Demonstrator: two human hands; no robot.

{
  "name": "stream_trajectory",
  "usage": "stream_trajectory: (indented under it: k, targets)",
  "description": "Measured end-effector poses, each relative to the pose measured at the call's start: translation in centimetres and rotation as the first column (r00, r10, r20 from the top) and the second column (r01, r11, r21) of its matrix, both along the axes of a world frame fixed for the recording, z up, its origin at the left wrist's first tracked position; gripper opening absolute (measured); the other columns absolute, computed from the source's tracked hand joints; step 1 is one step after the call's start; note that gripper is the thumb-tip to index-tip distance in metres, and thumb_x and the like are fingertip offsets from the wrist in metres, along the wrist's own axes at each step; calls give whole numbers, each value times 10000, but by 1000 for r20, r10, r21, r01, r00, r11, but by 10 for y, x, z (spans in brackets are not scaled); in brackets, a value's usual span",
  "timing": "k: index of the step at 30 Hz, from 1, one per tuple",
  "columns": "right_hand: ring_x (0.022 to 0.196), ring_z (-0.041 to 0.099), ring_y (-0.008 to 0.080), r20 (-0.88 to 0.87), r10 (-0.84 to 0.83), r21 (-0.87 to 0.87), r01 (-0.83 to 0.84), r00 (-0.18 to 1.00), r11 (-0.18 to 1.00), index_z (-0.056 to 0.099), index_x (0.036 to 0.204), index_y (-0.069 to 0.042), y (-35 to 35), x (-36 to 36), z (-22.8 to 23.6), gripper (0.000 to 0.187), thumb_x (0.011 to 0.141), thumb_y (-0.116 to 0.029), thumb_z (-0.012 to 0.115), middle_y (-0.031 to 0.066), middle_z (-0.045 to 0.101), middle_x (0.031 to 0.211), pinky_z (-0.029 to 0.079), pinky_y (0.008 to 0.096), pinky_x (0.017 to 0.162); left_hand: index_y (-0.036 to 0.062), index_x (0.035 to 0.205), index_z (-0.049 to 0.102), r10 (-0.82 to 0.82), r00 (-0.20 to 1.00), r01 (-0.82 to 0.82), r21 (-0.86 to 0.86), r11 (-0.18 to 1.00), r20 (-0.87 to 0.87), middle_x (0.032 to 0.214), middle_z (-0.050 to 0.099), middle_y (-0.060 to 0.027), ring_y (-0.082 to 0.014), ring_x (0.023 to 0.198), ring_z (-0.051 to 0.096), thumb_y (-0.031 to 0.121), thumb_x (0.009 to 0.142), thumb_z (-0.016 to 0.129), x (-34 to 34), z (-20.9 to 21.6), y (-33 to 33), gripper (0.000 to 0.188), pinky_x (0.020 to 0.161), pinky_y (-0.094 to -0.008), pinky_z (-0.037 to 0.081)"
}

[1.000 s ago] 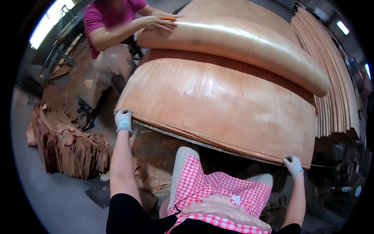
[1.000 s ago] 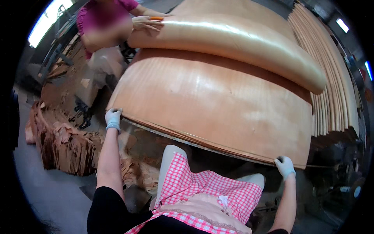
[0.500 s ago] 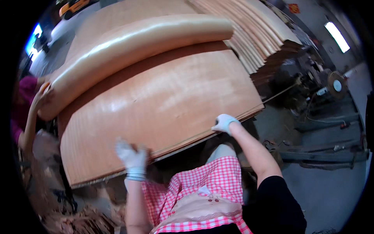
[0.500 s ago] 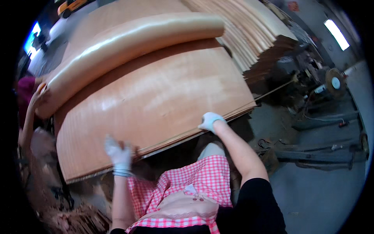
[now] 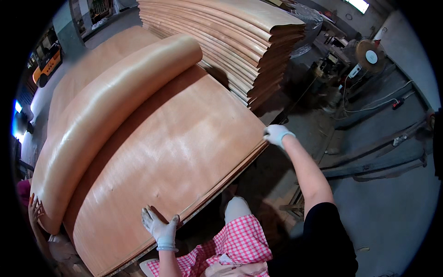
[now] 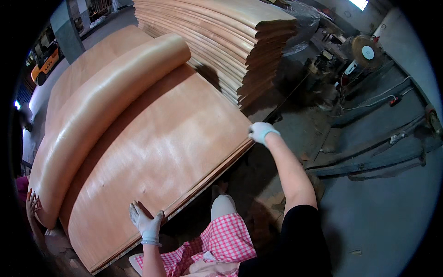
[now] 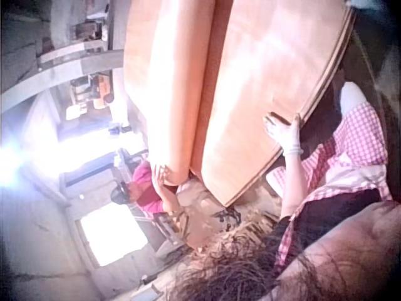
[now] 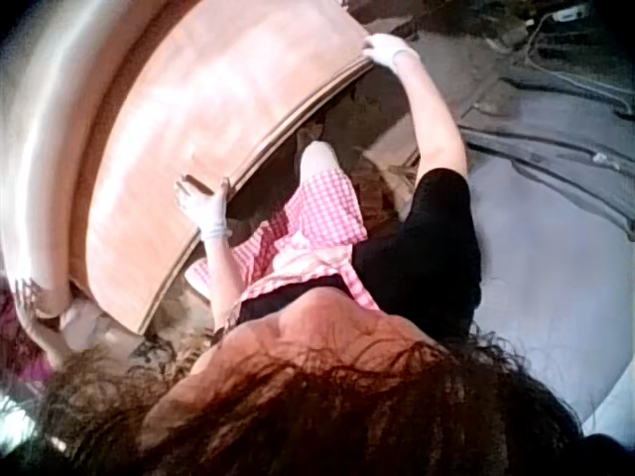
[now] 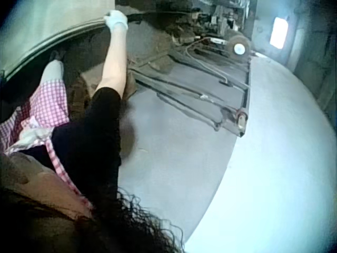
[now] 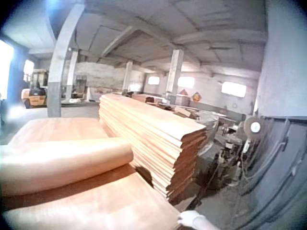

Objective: The person sits on the floor and peels thin layers of wood veneer from large curved wooden sheets. They use a small tool to lift the edges and pull the veneer off by hand, stacking the peeled sheets and discarding the loose layers. Another person assists by smoothing the sheets.

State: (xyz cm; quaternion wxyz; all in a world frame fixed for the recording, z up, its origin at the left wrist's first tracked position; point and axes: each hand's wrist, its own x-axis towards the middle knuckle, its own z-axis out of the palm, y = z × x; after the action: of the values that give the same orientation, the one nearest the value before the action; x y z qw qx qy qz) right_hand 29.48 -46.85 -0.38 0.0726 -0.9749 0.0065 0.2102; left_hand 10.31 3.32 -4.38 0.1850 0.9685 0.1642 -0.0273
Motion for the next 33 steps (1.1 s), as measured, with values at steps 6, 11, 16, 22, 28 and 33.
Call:
stream_trajectory:
  k: [6, 11, 16, 22, 28, 33]
  targets:
    - [1033, 624, 332, 38, -377, 226, 360, 925, 905, 669, 1071, -58, -48, 7, -67, 336, 838, -298, 643, 174, 672, 1078, 483, 383, 896, -7, 1483, 210, -18, 1000, 18, 33, 999, 7, 1532, 210, -244, -350, 1440, 152, 415, 629, 803, -1, -1, 0, 1123, 1178, -456, 93]
    - [921, 634, 312, 321, -825, 598, 576, 466, 558, 630, 1042, 32, -35, -27, -97, 350, 854, -263, 650, 194, 672, 1005, 487, 379, 839, -1, 1448, 289, -8, 996, 6, 31, 1000, 87, 1497, 266, -238, -352, 1405, 211, 379, 674, 783, -3, -1, -3, 993, 1159, -449, 152]
    - [797, 616, 257, 356, -435, 669, 99, 827, 736, 608, 950, 32, 127, -102, -32, 214, 888, -173, 629, 150, 662, 891, 485, 360, 764, 46, 995, 619, -32, 885, 143, -206, 968, 465, 902, 625, -115, -295, 840, 581, 133, 755, 721, -19, 15, -27, 276, 781, -428, 469]
    - [977, 595, 175, 43, -59, 962, -25, 997, 273, 613, 959, 3, 299, -227, 47, 125, 875, -81, 651, 147, 628, 1133, 470, 309, 862, 58, 947, 674, -105, 797, 478, -514, 712, 595, 908, 637, -135, -300, 822, 628, 167, 735, 740, -56, 63, -51, 247, 750, -374, 515]
    - [1147, 553, 231, 16, 141, 981, -43, 990, 188, 412, 1370, 6, 367, -258, 63, 577, 897, -191, 675, 184, 541, 1299, 441, 352, 982, 37, 838, 653, 347, 813, 270, -831, 486, 467, 812, 612, -52, -157, 766, 588, 27, 766, 715, -112, 59, 14, 95, 710, -291, 489]
    - [786, 644, 193, 222, 315, 608, -384, 923, 695, 676, 899, 7, 325, -205, 52, 179, 879, -167, 638, 124, 671, 818, 507, 326, 733, 22, 793, 646, 847, 483, 86, -975, 206, 222, 780, 666, -34, -100, 718, 605, -12, 785, 720, -147, 49, 176, 81, 688, -259, 513]
